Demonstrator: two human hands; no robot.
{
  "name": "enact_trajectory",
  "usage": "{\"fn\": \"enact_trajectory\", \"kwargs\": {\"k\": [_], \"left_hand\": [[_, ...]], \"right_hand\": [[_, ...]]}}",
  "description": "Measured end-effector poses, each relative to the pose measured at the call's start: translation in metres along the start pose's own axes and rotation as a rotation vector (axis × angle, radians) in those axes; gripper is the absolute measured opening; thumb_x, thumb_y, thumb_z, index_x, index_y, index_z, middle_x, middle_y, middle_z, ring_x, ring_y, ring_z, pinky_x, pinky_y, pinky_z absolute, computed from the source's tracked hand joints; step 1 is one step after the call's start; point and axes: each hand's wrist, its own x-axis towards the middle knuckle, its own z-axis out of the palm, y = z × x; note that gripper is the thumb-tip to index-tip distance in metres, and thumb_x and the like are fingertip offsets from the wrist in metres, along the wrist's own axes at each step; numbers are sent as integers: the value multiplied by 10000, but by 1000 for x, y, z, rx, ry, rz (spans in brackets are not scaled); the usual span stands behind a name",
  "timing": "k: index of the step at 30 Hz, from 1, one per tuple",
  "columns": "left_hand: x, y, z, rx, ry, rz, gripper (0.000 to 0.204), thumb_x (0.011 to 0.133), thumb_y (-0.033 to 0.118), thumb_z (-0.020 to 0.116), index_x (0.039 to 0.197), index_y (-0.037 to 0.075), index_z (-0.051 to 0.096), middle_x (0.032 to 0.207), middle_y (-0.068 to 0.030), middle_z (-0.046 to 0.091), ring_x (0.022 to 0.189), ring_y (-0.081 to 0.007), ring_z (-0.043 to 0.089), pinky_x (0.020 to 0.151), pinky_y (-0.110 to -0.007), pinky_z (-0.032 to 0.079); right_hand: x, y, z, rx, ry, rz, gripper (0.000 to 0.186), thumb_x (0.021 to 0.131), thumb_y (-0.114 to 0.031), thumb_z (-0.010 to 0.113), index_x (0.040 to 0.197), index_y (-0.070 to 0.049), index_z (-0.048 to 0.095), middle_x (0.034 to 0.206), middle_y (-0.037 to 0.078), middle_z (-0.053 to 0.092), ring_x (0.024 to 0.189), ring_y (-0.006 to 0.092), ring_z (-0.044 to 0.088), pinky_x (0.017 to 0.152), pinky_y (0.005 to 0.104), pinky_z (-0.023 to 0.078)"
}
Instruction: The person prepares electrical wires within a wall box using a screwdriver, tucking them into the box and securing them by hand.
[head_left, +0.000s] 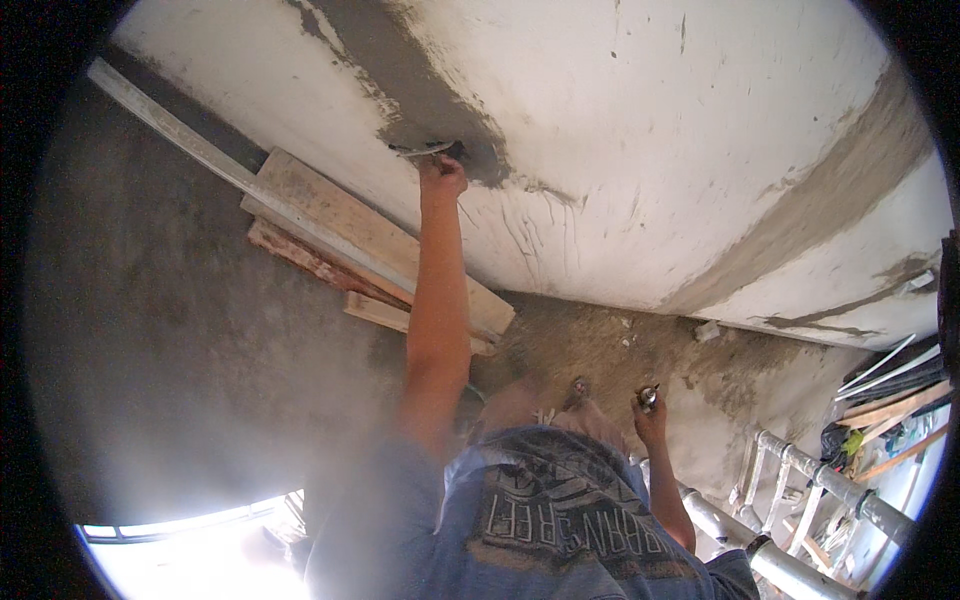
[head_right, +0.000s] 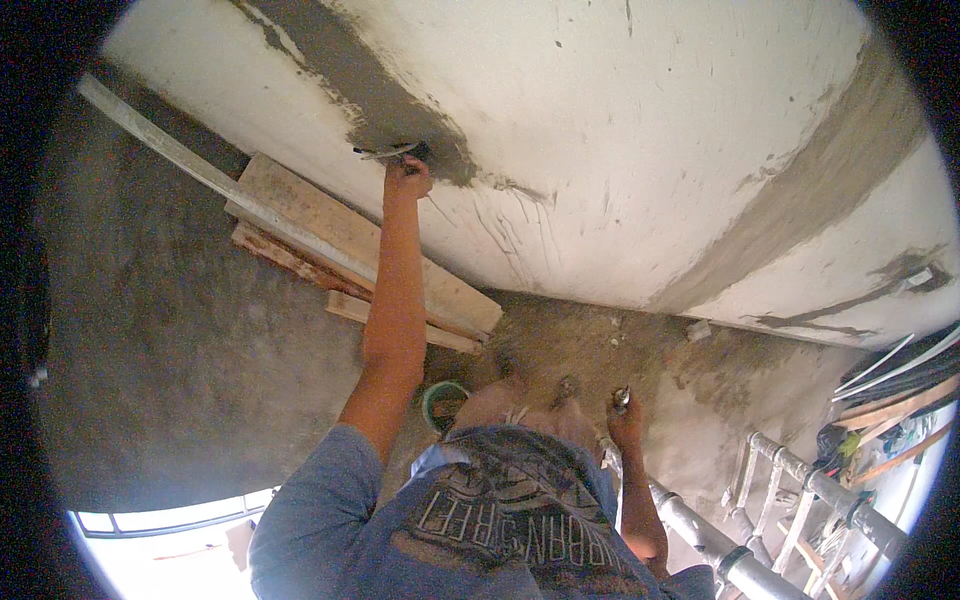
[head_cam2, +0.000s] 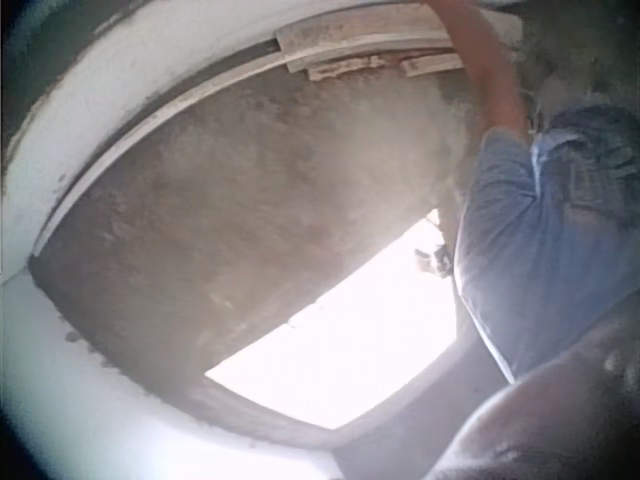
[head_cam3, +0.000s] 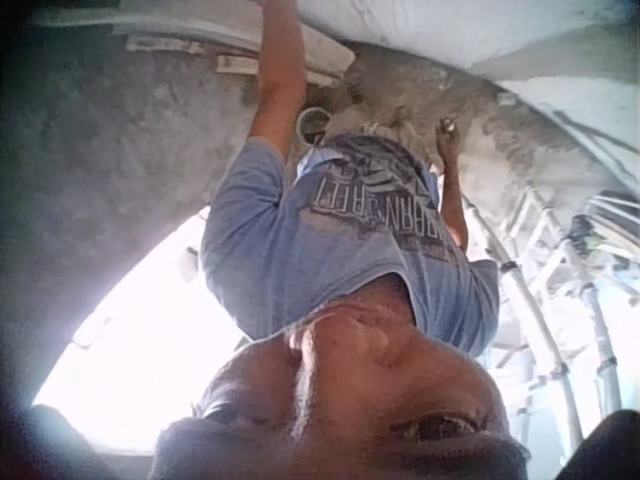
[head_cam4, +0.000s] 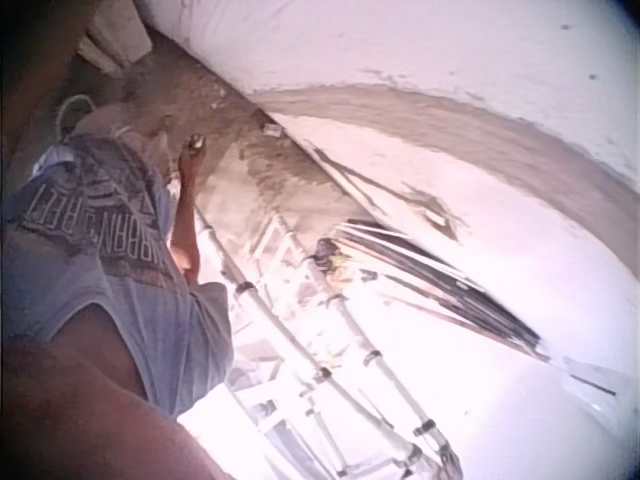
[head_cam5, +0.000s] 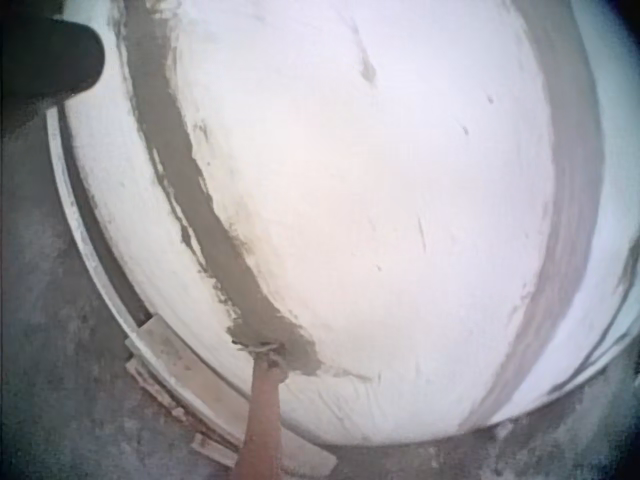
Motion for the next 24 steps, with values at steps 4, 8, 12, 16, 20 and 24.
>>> {"fn": "enact_trajectory", "kwargs": {"k": [4, 8, 12, 16, 20, 24], "left_hand": [[7, 5, -30, 51, 1, 139, 250, 944, 352, 507, 914, 112, 572, 630, -1, 532, 500, -119, 516, 400, -232, 394], [-10, -19, -45, 487, 9, 473, 219, 900, 290, 556, 968, 85, 598, 760, -40, 602, 594, -115, 553, 430, -238, 380], [-25, -28, -49, 1729, -39, 1084, 308, 852, 189, 569, 1120, 37, 573, 764, -59, 610, 585, -132, 560, 456, -258, 432], [-52, -28, -40, 1489, -301, 598, 454, 797, 171, 634, 1211, 14, 532, 763, -99, 629, 597, -186, 610, 545, -318, 501], [-34, 3, -41, 1590, -450, 764, 506, 776, 184, 663, 1228, 11, 515, 749, -126, 633, 625, -216, 632, 589, -357, 510], [-16, 8, -50, 1806, -314, 1099, 500, 777, 178, 663, 1229, 20, 518, 681, -108, 614, 589, -220, 611, 588, -367, 493]], "right_hand": [[1, -27, 0, 81, 55, -17, 283, 840, -122, 644, 1100, -56, 556, 991, 82, 624, 930, 199, 592, 824, 343, 465], [-4, -23, -8, 16, 6, 10, 265, 829, -95, 653, 1062, -52, 535, 957, 44, 609, 883, 133, 569, 790, 287, 454], [-3, -27, -9, 123, -146, 72, 286, 834, -109, 647, 1087, -49, 527, 958, 40, 604, 885, 141, 573, 792, 286, 451], [3, -52, -6, -25, -193, 40, 428, 827, -160, 649, 1200, -15, 498, 1002, 91, 597, 937, 198, 573, 835, 325, 444], [11, -77, 10, -164, -134, -118, 577, 813, -208, 652, 1304, -1, 430, 1053, 171, 585, 993, 282, 561, 882, 377, 429], [14, -131, 33, -133, -169, -114, 620, 820, -230, 643, 1347, -20, 392, 1085, 217, 572, 1027, 333, 546, 904, 404, 415]]}}
